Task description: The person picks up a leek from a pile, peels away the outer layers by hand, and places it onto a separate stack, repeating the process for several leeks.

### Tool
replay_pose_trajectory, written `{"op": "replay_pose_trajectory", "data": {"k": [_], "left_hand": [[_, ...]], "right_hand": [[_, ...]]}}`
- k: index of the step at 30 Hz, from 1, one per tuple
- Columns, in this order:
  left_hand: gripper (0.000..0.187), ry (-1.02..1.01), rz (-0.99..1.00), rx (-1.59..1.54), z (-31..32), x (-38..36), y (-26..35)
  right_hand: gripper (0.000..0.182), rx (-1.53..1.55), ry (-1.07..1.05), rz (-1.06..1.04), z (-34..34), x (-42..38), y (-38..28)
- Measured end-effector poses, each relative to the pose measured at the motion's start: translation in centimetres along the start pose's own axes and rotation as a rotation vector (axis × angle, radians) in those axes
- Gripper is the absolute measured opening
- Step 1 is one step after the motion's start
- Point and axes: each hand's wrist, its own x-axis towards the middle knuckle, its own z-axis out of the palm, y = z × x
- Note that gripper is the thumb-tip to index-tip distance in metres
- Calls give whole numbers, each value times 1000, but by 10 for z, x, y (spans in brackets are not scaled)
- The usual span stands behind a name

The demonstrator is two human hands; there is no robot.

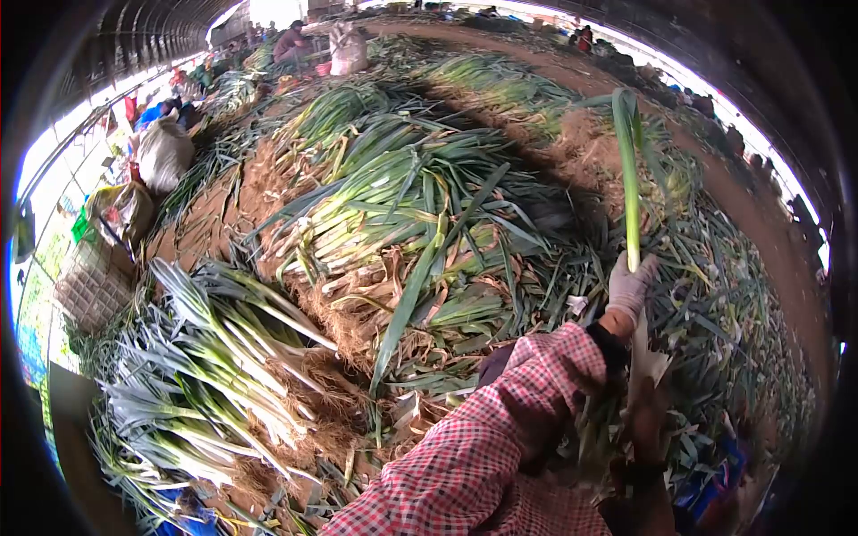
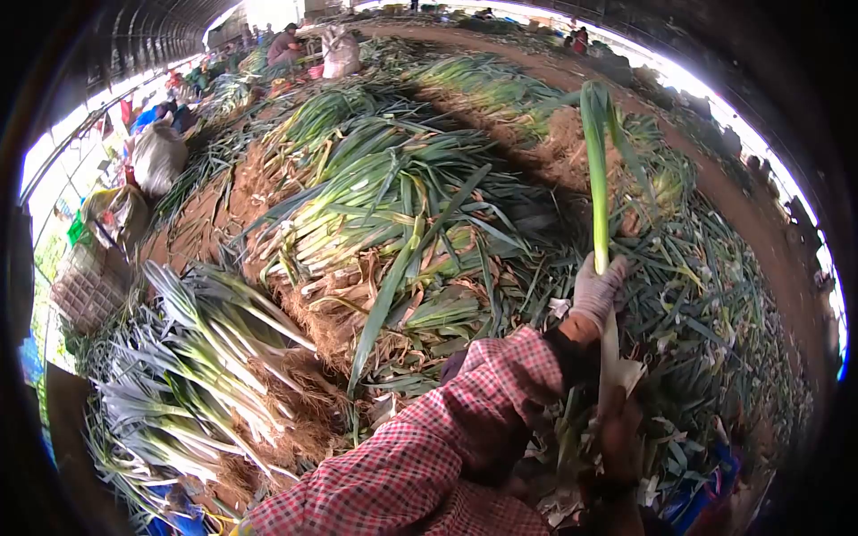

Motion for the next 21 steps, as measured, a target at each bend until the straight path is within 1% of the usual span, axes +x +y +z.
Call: {"op": "replay_pose_trajectory", "data": {"k": [1,2,3,4,5,6,9,10,11,12,15,16,18,19,20,21], "left_hand": [[20,-13,-76,21,2,-5,10],[20,-50,-90,2,2,-7,13],[20,-86,-103,-17,3,-8,16],[20,-117,-75,-1,4,-10,18],[20,-145,-115,-26,5,-12,21],[20,-172,-155,-51,7,-15,23],[21,-263,-265,-100,10,-21,23],[22,-293,-296,-139,10,-21,24],[23,-325,-325,-172,10,-21,28],[26,-350,-380,-242,13,-25,39],[30,-560,-433,-525,7,-16,34],[32,-549,-409,-529,8,-14,35],[33,-300,-331,-363,17,-11,31],[33,-171,-293,-283,22,-12,26],[30,-155,-185,-132,8,0,1],[31,-106,-71,27,0,11,-24]], "right_hand": [[40,85,36,36,3,0,-3],[41,-88,14,94,11,-18,-54],[41,-78,7,37,11,-16,-51],[40,-68,0,-18,14,-15,-45],[40,-56,-6,-72,15,-16,-43],[37,43,-261,165,1,-16,-48],[38,287,-584,284,-23,-17,-2],[30,271,-459,143,-9,-47,-58],[30,269,-427,97,-6,-50,-70],[30,282,-395,76,-6,-45,-63],[33,336,-236,52,-9,-33,-31],[34,346,-157,49,-11,-28,-16],[37,334,-3,21,-10,-21,6],[38,255,60,-35,-11,-17,12],[40,127,105,-118,-12,-13,12],[38,-129,173,-253,-13,-10,1]]}}
